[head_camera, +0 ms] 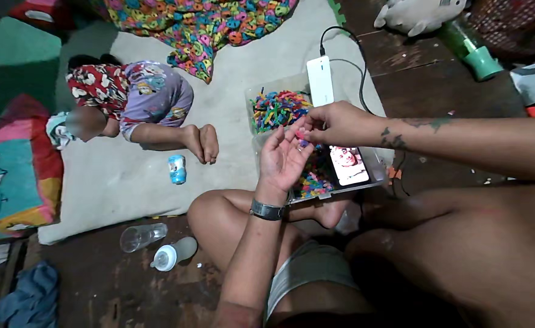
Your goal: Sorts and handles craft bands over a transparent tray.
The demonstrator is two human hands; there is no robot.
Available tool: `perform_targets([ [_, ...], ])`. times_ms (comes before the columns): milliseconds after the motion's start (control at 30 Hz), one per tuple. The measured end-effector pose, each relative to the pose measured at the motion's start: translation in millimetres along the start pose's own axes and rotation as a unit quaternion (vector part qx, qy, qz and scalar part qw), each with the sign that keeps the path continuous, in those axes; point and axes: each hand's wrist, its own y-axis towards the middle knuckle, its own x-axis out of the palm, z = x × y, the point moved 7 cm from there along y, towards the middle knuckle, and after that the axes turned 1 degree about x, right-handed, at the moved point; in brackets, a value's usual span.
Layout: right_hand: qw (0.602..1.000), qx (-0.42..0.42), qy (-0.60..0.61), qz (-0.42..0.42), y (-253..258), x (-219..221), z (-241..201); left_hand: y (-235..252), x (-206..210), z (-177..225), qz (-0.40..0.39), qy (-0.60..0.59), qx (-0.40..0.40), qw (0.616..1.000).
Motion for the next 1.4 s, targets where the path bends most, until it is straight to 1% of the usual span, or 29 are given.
perform_targets([
  [100, 1.000, -0.005, -0.013, 0.004, 0.1, -0.9, -1.0, 0.0, 3.9, -3.1, -0.012, -0.036, -0.003, 0.999],
  [167, 1.000, -0.002, 0.004, 0.004, -0.1, -1.1, -1.1, -0.6, 5.1, -4.1, -0.015, -0.047, 0.000, 0.999],
  [300, 0.995, 0.057, 0.087, -0.002, -0.3, -2.7, 3.7, -1.6, 2.3, -2.8, 0.001, -0.008, 0.025, 1.000],
  [400, 0.994, 0.068, 0.081, -0.006, 0.2, -2.0, 7.1, -2.5, 0.4, -2.5, 0.013, 0.018, 0.040, 0.999],
  [500, 0.998, 0.046, 0.043, 0.008, 2.0, -1.4, 8.0, -3.2, 3.8, -4.8, 0.008, 0.019, 0.043, 0.999],
  [567, 0.999, 0.026, 0.026, 0.013, 2.7, -0.7, 6.7, -2.0, 4.1, -5.1, 0.008, -0.006, 0.038, 0.999],
  [700, 0.999, -0.040, -0.021, -0.009, -1.1, 2.4, -2.9, -0.6, 1.6, -6.5, 0.024, -0.021, 0.028, 0.999],
  [800, 0.995, -0.054, -0.079, -0.028, -2.8, 3.1, -9.2, -0.4, 0.8, -9.2, 0.034, -0.047, 0.022, 0.998],
  [933, 0.994, -0.069, -0.084, -0.028, -3.8, 2.2, -12.7, -0.1, 0.7, -8.5, 0.057, -0.060, 0.030, 0.996],
  [1133, 0.991, -0.092, -0.098, -0.019, -6.1, 1.7, -20.9, 0.2, 0.6, -5.9, 0.069, -0.083, 0.046, 0.993],
  [1200, 0.993, -0.088, -0.077, -0.012, -5.0, 1.2, -19.0, -0.2, 1.4, -5.7, 0.080, -0.099, 0.044, 0.991],
  [1267, 0.998, -0.066, -0.019, -0.010, -3.5, 0.5, -13.6, -1.4, 2.1, -5.6, 0.096, -0.113, 0.044, 0.988],
  [1333, 0.997, -0.018, 0.072, -0.021, -3.0, 0.8, -5.4, -3.5, 0.8, -5.5, 0.105, -0.102, 0.052, 0.988],
  [1400, 0.981, 0.039, 0.187, -0.041, -5.5, 1.8, -1.7, -6.6, -1.1, -4.8, 0.101, -0.057, 0.069, 0.991],
])
